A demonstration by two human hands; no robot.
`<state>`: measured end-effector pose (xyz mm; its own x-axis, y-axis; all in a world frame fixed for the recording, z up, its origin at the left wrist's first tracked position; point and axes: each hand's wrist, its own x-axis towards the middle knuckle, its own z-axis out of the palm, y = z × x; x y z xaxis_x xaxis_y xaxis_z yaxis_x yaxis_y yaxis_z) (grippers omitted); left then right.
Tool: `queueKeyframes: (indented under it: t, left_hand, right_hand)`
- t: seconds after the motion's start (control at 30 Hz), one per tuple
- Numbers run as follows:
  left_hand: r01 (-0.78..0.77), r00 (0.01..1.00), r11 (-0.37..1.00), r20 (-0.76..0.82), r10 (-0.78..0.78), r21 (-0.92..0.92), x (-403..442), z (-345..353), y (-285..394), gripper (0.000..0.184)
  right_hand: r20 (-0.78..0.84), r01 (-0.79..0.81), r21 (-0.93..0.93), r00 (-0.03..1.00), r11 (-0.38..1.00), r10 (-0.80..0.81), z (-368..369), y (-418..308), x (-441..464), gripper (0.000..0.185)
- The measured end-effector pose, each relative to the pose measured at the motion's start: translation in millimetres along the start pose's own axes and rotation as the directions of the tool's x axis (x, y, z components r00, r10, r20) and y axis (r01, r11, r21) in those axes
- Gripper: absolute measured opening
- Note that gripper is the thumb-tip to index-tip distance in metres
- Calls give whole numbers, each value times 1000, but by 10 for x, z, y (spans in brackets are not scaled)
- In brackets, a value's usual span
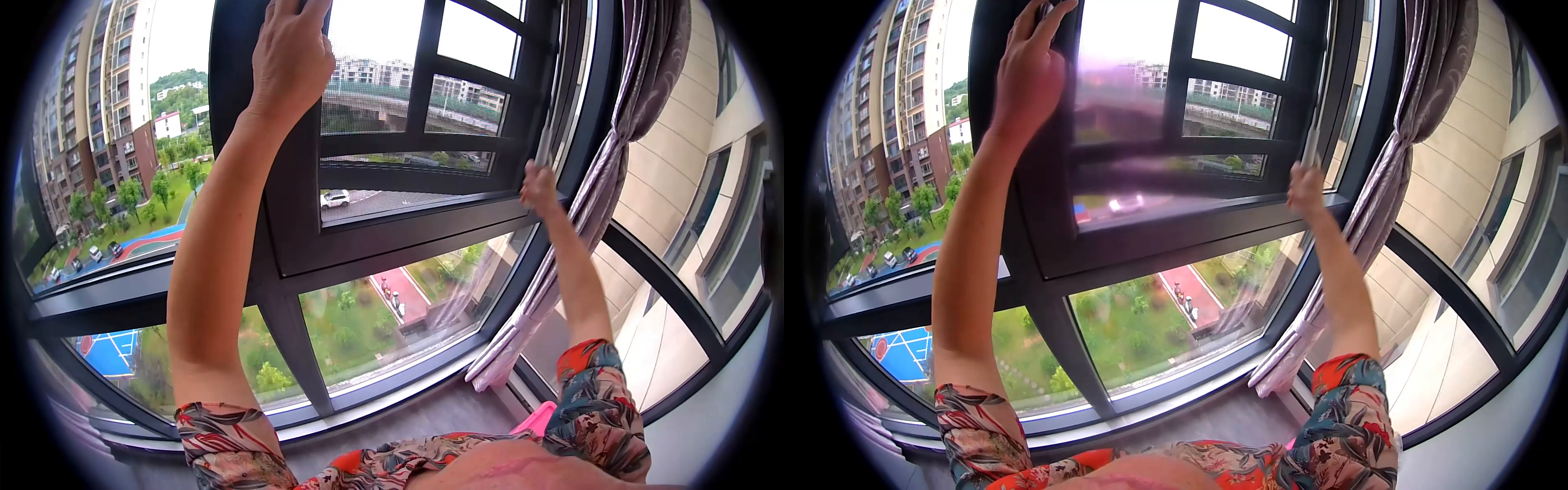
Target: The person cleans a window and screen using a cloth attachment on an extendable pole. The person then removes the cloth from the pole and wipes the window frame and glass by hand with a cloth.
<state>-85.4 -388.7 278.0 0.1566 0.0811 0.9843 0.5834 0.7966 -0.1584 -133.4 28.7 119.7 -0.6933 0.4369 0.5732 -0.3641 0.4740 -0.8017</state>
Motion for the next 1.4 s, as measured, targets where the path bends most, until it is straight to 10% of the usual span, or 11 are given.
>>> queueKeyframes:
  t: [0.07, 0.1, 0.2, 0.23, 0.33, 0.6, 0.9, 1.07, 1.4]
  left_hand:
    - [16, 1000, 1000, -21, -16, -18, -5, -13, 33, 47]
    - [25, 999, 999, -25, -26, -27, -4, -29, 75, 47]
    - [-8, 999, 1000, -31, 7, -25, -2, -10, -22, 47]
    - [-26, 999, 999, -31, 25, -24, -4, 16, -53, 47]
    - [-15, 999, 1000, -36, 15, -7, -2, 27, -42, 48]
    - [-4, 999, 999, -34, 2, -54, 10, 20, -27, 48]
    - [-22, 999, 999, -47, 20, -38, 12, 27, -44, 46]
    - [15, 999, 999, -28, -16, -33, 4, 15, -29, 45]
    - [-52, 995, 999, -88, 51, -12, 1, 74, -86, 45]
  right_hand:
    - [-130, 404, -400, 864, 823, -487, 264, 1016, -581, 45]
    - [-73, 30, -287, 996, 958, -53, 356, 1237, -1175, 40]
    - [-30, 226, -434, 964, 872, -265, 596, 2318, -3020, 41]
    - [109, -120, -194, 984, 974, 143, 598, 2453, -3658, 37]
    - [100, -520, -58, 847, 852, 523, 664, 1998, -4571, 26]
    - [152, -180, 69, 974, 981, 168, 613, 1628, -3030, 38]
    - [466, -582, 193, 763, 790, 448, 600, 487, -2438, 16]
    - [138, -94, 263, 989, 960, 59, 285, -146, -934, 17]
    - [-54, -56, 117, 997, 992, 62, 374, -839, 557, 32]
